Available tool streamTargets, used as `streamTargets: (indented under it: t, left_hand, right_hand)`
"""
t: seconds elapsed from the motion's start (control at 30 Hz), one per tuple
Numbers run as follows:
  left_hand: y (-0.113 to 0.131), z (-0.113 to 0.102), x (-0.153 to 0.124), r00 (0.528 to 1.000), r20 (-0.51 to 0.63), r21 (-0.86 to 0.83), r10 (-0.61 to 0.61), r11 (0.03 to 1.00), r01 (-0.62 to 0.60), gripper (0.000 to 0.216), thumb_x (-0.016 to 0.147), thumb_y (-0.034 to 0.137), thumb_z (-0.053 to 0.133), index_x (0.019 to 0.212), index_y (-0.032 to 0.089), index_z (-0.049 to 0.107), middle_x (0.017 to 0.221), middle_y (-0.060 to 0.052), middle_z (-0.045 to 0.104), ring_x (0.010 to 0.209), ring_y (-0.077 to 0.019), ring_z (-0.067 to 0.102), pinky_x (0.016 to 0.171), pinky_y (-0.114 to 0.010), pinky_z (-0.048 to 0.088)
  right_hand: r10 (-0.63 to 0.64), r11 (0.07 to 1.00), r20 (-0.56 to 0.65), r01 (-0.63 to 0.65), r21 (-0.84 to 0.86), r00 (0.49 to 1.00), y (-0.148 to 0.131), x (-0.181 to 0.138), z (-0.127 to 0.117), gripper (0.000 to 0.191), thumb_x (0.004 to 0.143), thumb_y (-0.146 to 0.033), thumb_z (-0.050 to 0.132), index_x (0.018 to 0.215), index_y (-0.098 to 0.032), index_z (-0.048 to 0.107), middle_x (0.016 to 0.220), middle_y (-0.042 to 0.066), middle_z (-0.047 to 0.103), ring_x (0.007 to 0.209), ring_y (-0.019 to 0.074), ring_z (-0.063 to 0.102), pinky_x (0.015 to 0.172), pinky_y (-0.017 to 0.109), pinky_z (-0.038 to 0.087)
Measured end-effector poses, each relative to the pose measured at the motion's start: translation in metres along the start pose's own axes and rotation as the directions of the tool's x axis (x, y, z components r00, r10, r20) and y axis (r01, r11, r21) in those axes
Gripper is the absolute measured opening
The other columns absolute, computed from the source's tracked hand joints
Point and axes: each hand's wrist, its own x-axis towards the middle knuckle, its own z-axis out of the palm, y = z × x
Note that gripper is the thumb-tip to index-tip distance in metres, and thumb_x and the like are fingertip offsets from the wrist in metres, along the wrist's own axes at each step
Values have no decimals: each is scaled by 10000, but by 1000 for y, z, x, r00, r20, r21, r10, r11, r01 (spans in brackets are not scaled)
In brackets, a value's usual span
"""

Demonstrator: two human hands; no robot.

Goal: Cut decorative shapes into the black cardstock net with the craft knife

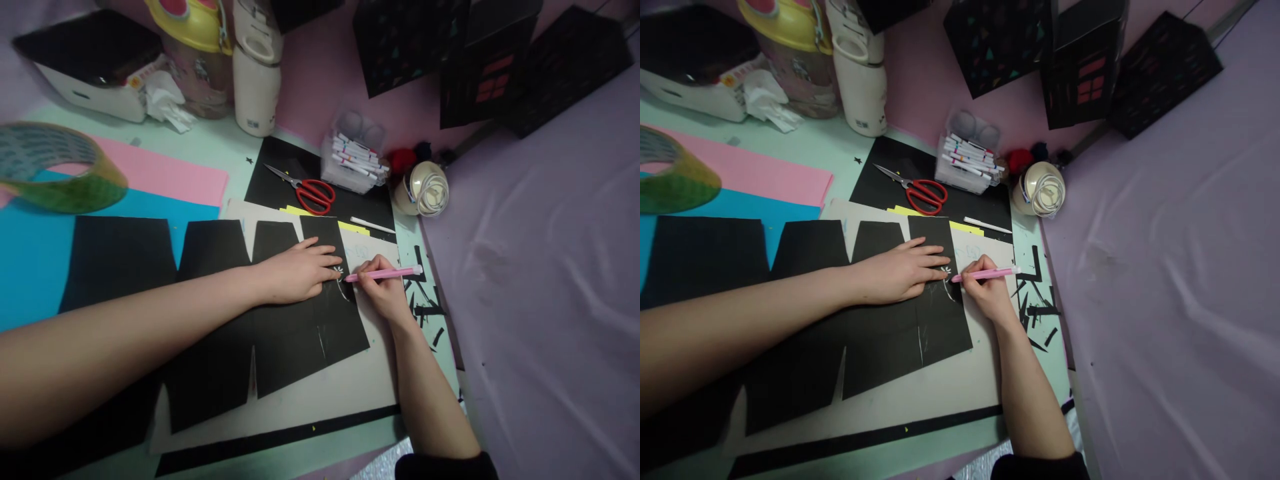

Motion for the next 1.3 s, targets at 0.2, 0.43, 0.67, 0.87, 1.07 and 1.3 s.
streamTargets:
  t: [0.2, 0.43, 0.67, 0.87, 1.07, 1.3]
  left_hand:
    - [0, -1, 0, 1000, 6, 5, 2, 1000, -2, 404, 908, 201, 501, 1301, 244, 586, 1443, -41, 497, 1395, -258, 356, 1164, -523, 182]
    - [0, 1, 0, 1000, -16, 12, 15, 1000, -15, 397, 906, 210, 502, 1291, 251, 592, 1428, -43, 512, 1389, -256, 364, 1166, -515, 183]
    - [0, 0, 0, 1000, -16, 1, 8, 1000, -8, 395, 900, 197, 510, 1283, 238, 600, 1427, -49, 513, 1389, -264, 363, 1161, -522, 191]
    - [1, 0, 0, 1000, -22, -11, 11, 1000, -11, 403, 893, 192, 525, 1288, 234, 597, 1424, -51, 516, 1390, -272, 366, 1159, -532, 186]
    - [0, 1, 1, 1000, -18, 1, 9, 1000, -9, 413, 889, 188, 517, 1291, 249, 593, 1428, -47, 513, 1392, -259, 361, 1169, -509, 167]
    - [0, 0, 0, 1000, -16, 8, 13, 1000, -13, 403, 895, 191, 506, 1283, 248, 597, 1428, -44, 513, 1388, -253, 365, 1168, -505, 166]
  right_hand:
    - [4, 1000, -7, -4, -13, 1000, -1, -2, 0, 223, 845, -236, 631, 724, -226, 444, 704, -17, 620, 678, 153, 592, 662, 302, 426]
    - [6, 1000, 11, -5, -21, 1000, 1, -3, 0, 204, 842, -220, 639, 730, -224, 468, 708, -14, 619, 695, 160, 591, 674, 312, 429]
    - [8, 1000, 27, -7, -28, 1000, -2, -3, 1, 210, 848, -219, 633, 725, -225, 463, 712, -11, 624, 694, 161, 592, 676, 317, 435]
    - [-16, 1000, 7, 16, -11, 1000, -2, -2, 2, 219, 842, -202, 626, 722, -226, 445, 699, -24, 620, 672, 151, 595, 663, 304, 432]
    - [-4, 998, -32, 2, -64, 999, -4, -1, 3, 241, 820, -240, 641, 706, -231, 430, 691, -21, 617, 657, 151, 584, 656, 306, 436]
    - [-11, 997, -38, 8, -76, 999, -2, -1, 2, 244, 819, -272, 643, 706, -233, 430, 687, -21, 609, 654, 151, 576, 661, 309, 437]
